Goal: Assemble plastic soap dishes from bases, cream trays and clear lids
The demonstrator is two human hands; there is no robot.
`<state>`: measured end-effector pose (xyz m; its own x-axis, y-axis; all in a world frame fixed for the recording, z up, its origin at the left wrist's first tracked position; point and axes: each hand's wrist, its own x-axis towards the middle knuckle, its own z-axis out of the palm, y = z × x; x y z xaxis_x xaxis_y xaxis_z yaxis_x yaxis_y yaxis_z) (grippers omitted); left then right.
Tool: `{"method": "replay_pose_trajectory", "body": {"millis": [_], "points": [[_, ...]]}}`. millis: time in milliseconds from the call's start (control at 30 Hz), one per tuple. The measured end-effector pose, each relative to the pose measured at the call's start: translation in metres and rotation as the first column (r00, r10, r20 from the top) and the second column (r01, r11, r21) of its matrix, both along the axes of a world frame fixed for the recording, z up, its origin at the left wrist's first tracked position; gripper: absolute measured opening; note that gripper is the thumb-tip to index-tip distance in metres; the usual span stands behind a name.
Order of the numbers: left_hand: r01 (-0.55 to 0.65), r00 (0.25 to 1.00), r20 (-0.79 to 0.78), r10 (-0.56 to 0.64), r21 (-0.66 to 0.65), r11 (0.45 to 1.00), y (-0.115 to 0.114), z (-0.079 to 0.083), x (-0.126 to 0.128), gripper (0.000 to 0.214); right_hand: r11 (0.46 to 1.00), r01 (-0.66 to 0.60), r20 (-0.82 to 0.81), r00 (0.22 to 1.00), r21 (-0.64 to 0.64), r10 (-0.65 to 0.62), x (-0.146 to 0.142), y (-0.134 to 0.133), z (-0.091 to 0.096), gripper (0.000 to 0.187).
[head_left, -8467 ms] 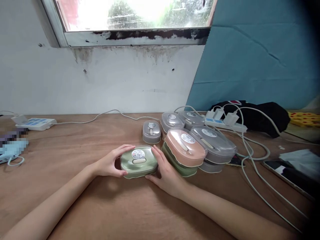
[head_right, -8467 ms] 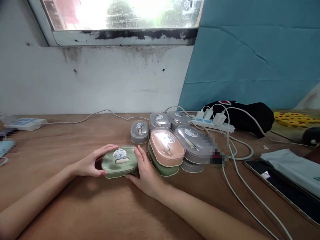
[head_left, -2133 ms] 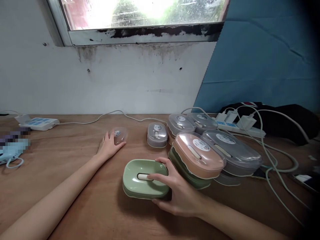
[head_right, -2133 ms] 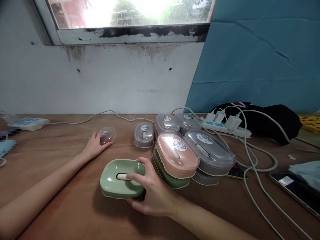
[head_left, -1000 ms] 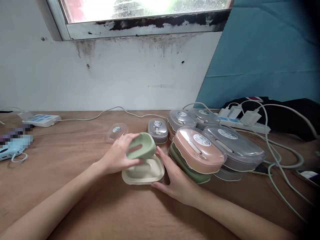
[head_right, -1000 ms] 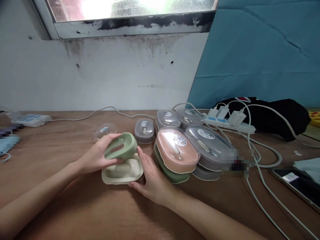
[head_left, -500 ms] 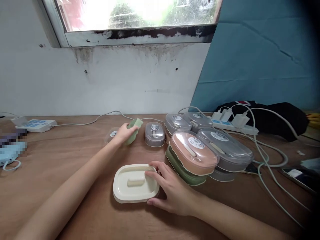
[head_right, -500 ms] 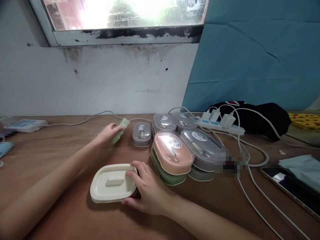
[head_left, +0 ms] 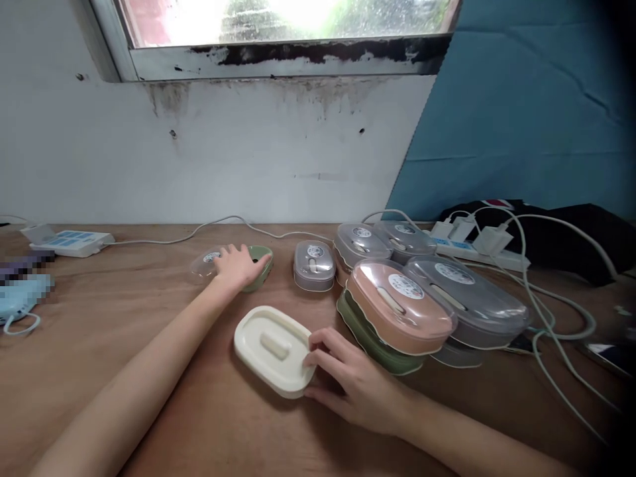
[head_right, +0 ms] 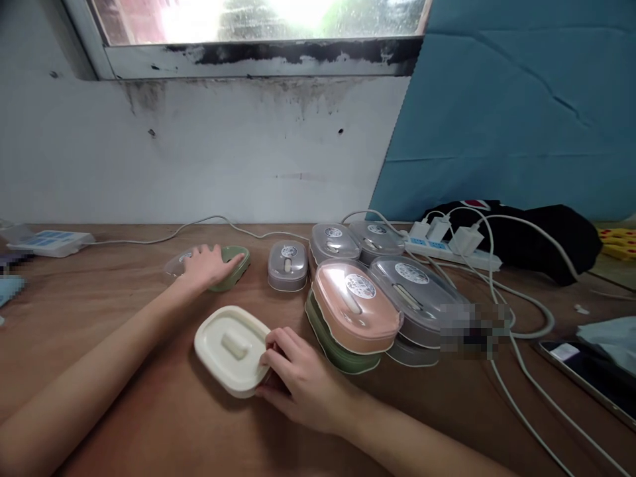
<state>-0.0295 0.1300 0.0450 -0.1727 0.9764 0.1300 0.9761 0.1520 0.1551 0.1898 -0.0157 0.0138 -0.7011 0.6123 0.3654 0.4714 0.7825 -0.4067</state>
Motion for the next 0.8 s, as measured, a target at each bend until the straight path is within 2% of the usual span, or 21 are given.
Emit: {"method": "replay_pose_trajectory", "body": {"millis": [100,233,367,500,700,800], "points": [[0.074,0.997,0.019,-0.073,-0.048,0.996,0.008,0.005,-0.019,0.078,0.991,0.054,0.007,0.998,0.125,-0.056,-0.01,0.004,-0.007,0.006],[0.139,0.99,0.056,-0.133,-0.12,0.983,0.016,-0.002,-0.038,0.074,0.969,0.154,0.035,0.986,0.192,-0.164,-0.037,0.02,-0.011,0.006],[0.083,0.995,0.059,-0.076,-0.13,0.988,0.02,-0.011,-0.045,0.069,0.957,0.205,0.037,0.976,0.205,-0.217,-0.067,0.044,-0.013,0.01],[0.017,0.998,0.06,-0.008,-0.15,0.989,0.021,-0.011,-0.049,0.068,0.939,0.272,0.043,0.957,0.212,-0.287,-0.085,0.067,-0.016,0.014],[-0.035,0.997,0.065,0.048,-0.186,0.982,0.016,-0.007,-0.044,0.07,0.881,0.425,0.057,0.894,0.209,-0.445,-0.089,0.089,-0.021,0.032],[-0.054,0.996,0.064,0.068,-0.197,0.979,0.014,-0.006,-0.04,0.072,0.848,0.486,0.072,0.857,0.213,-0.51,-0.087,0.092,-0.022,0.035]]}}
